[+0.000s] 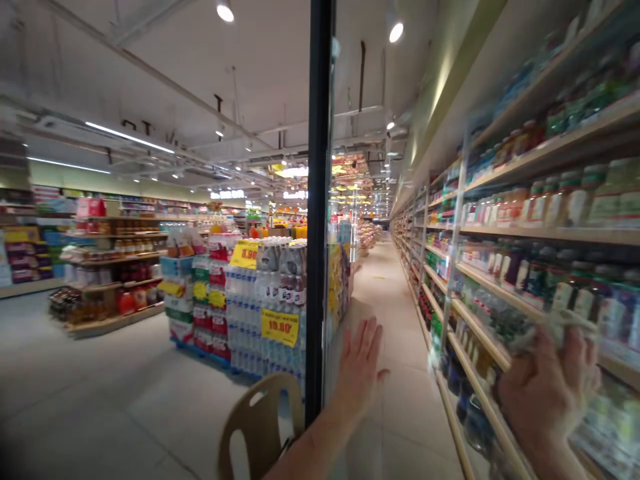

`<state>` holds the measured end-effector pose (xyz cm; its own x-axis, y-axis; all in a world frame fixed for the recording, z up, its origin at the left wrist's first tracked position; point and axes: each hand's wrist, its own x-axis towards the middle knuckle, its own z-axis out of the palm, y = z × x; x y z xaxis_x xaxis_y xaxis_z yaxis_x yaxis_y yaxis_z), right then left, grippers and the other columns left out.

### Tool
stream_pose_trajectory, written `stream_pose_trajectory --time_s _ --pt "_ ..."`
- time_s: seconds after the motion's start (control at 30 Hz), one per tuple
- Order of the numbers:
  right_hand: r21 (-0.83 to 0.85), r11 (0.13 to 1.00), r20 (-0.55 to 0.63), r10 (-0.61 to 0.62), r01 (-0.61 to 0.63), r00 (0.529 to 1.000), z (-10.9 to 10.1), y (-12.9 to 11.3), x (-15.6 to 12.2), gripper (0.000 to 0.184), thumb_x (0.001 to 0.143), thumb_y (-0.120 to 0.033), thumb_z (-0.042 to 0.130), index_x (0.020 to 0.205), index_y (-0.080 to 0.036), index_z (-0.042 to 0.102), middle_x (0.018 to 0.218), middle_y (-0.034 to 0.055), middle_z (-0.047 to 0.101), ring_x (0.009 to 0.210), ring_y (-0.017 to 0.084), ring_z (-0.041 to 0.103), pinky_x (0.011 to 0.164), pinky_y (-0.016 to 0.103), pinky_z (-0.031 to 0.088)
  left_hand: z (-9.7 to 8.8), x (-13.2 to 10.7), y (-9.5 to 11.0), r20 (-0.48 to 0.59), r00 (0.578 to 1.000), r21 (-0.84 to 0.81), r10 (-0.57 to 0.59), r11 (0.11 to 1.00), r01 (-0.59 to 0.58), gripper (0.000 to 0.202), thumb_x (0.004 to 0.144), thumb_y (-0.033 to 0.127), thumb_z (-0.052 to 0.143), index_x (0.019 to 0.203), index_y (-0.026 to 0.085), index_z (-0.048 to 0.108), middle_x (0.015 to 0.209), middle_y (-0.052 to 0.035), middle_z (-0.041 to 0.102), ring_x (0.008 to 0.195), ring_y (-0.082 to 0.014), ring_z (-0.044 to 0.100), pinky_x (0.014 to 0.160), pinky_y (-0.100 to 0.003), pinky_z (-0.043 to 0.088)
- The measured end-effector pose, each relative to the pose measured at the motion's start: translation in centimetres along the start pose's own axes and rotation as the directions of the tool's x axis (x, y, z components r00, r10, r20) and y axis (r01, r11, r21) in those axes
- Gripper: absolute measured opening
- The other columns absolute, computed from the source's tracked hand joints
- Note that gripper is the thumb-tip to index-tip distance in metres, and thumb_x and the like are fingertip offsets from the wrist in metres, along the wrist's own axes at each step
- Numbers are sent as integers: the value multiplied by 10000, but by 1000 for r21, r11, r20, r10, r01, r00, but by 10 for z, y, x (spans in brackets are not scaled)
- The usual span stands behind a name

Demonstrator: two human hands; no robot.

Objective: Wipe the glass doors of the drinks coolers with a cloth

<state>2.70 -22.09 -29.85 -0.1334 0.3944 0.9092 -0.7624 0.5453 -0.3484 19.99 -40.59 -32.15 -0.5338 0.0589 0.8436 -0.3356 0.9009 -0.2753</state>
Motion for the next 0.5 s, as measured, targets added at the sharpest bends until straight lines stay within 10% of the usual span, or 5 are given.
stream_pose_trajectory --time_s 0.23,0.4,0.5 --pt "335 799 239 -584 499 776 -1 -25 -52 436 873 -285 385 1288 -338 507 1234 91 604 1272 229 442 1029 494 375 7 -2 -4 -5 1000 37 20 999 -20 860 771 594 525 1418 103 244 1505 -134 189 1400 -277 162 1033 -486 395" --pt "40 950 -89 -305 310 948 -4 -1 -10 487 904 -341 338 1340 -170 474 1385 184 439 1310 305 378 1017 499 384 10 -1 -5 -40 999 53 -6 999 8 846 769 564 559 1417 122 242 1493 -124 250 1388 -262 213 1038 -467 383" --pt "40 927 112 -375 373 920 -10 -26 -20 527 886 -206 381 1412 -177 342 1465 144 328 1349 323 306 1021 548 384 8 1 -7 -43 999 37 -26 999 27 818 790 517 559 1426 137 211 1465 -130 320 1377 -246 248 1044 -456 373"
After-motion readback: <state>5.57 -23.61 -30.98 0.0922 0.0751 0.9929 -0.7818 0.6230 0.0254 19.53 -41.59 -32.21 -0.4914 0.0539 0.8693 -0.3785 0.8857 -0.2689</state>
